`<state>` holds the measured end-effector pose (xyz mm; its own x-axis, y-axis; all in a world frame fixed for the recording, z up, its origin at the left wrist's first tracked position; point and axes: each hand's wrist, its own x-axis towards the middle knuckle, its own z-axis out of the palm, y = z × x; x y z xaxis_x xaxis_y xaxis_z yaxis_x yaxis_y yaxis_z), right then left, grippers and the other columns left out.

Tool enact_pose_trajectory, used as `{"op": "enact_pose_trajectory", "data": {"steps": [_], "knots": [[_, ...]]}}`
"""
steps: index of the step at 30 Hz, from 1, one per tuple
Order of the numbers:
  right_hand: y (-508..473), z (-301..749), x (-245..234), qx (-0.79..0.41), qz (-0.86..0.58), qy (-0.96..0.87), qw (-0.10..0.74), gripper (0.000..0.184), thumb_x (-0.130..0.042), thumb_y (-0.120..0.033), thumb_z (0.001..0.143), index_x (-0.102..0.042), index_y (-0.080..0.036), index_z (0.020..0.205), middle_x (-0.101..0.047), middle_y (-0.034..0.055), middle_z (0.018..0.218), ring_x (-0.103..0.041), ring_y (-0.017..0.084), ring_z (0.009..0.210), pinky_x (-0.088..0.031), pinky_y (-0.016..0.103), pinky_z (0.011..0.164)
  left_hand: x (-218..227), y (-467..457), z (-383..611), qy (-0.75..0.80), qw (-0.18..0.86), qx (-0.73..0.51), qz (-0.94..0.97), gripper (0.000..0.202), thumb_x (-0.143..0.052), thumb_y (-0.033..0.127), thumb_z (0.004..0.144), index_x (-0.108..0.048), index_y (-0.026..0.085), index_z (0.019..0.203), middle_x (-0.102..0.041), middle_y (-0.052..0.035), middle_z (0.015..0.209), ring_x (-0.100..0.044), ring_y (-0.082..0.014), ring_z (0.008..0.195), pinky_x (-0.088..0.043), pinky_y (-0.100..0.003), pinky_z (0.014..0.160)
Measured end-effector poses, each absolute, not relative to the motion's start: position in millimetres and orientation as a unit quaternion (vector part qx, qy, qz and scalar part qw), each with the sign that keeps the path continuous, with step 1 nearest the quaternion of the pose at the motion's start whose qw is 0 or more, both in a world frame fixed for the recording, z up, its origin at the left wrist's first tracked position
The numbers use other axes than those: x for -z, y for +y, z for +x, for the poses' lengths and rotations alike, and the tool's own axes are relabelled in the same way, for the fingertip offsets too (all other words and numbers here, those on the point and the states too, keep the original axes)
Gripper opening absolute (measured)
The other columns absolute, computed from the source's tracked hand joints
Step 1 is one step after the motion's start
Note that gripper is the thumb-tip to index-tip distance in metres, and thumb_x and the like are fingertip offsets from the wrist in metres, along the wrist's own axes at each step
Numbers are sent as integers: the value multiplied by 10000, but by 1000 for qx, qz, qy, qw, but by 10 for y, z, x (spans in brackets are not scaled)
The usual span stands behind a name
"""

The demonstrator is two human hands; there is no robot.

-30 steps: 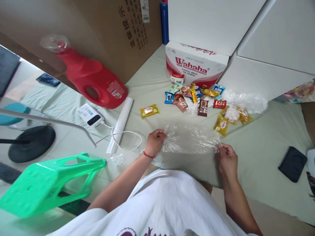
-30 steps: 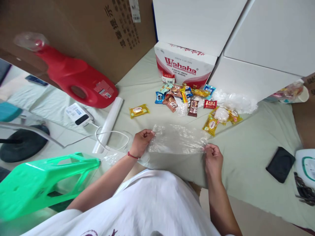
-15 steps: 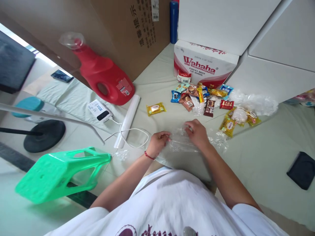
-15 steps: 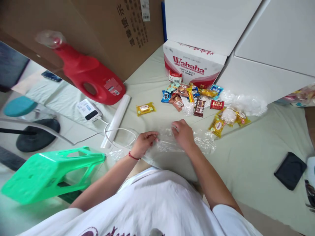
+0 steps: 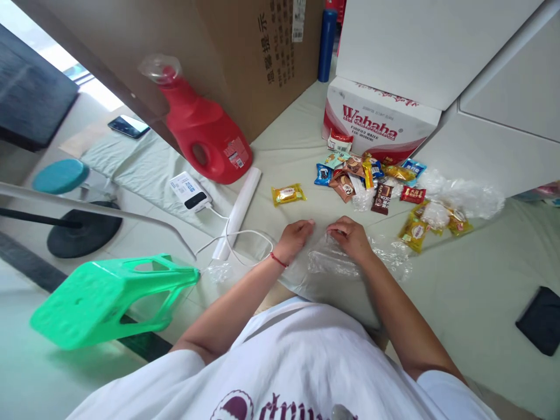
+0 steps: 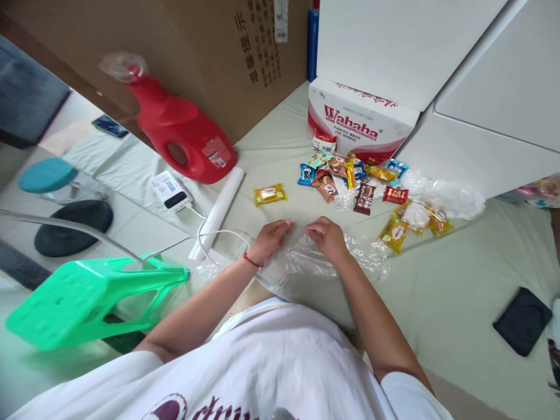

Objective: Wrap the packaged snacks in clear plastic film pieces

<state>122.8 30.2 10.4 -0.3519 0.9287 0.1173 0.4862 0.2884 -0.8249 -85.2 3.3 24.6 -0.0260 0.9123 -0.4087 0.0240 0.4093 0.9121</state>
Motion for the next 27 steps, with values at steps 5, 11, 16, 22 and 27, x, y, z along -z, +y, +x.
{"op": "enact_pose_trajectory", "data": {"steps": [5,11,16,22,27], "knots": [[265,1260,-126,-340,-465,-742,344,156,-671,-268,924,-827,-272,925,-701,32,915,-681,167,813,-533,298,787,-257,123,-781,572,631,-356,384,209,-788,338,668,-703,153,713,-630,14,669,-449,-91,579,-332,-232,557],[201,1261,-171,-307,-450,-751,373,181,-642,-312,962,-818,-272,961,-692,33,903,-676,161,798,-550,293,772,-152,107,-803,592,627,-366,351,128,-681,276,707,-649,158,742,-534,55,595,-358,-68,506,-263,-220,512],[-65,1365,-421,-209,-449,-796,348,250,-567,-331,1011,-806,-259,992,-708,88,1230,-633,135,723,-563,317,744,-175,122,-882,613,599,-387,339,81,-631,246,724,-584,180,724,-449,76,554,-348,-72,496,-256,-219,501],[-1047,1949,-497,-116,-482,-822,279,236,-600,-234,989,-811,-323,1047,-790,66,1111,-739,223,879,-613,366,785,-231,122,-1061,655,546,-415,319,78,-580,279,765,-566,206,789,-434,80,556,-355,-89,488,-263,-226,493],[-1911,2312,-290,-173,-511,-810,230,249,-612,-251,968,-796,-377,1079,-799,20,1046,-768,246,849,-647,380,704,-192,-174,-1102,678,506,-411,339,150,-587,346,766,-583,202,808,-466,67,590,-395,-94,514,-303,-228,518]]}}
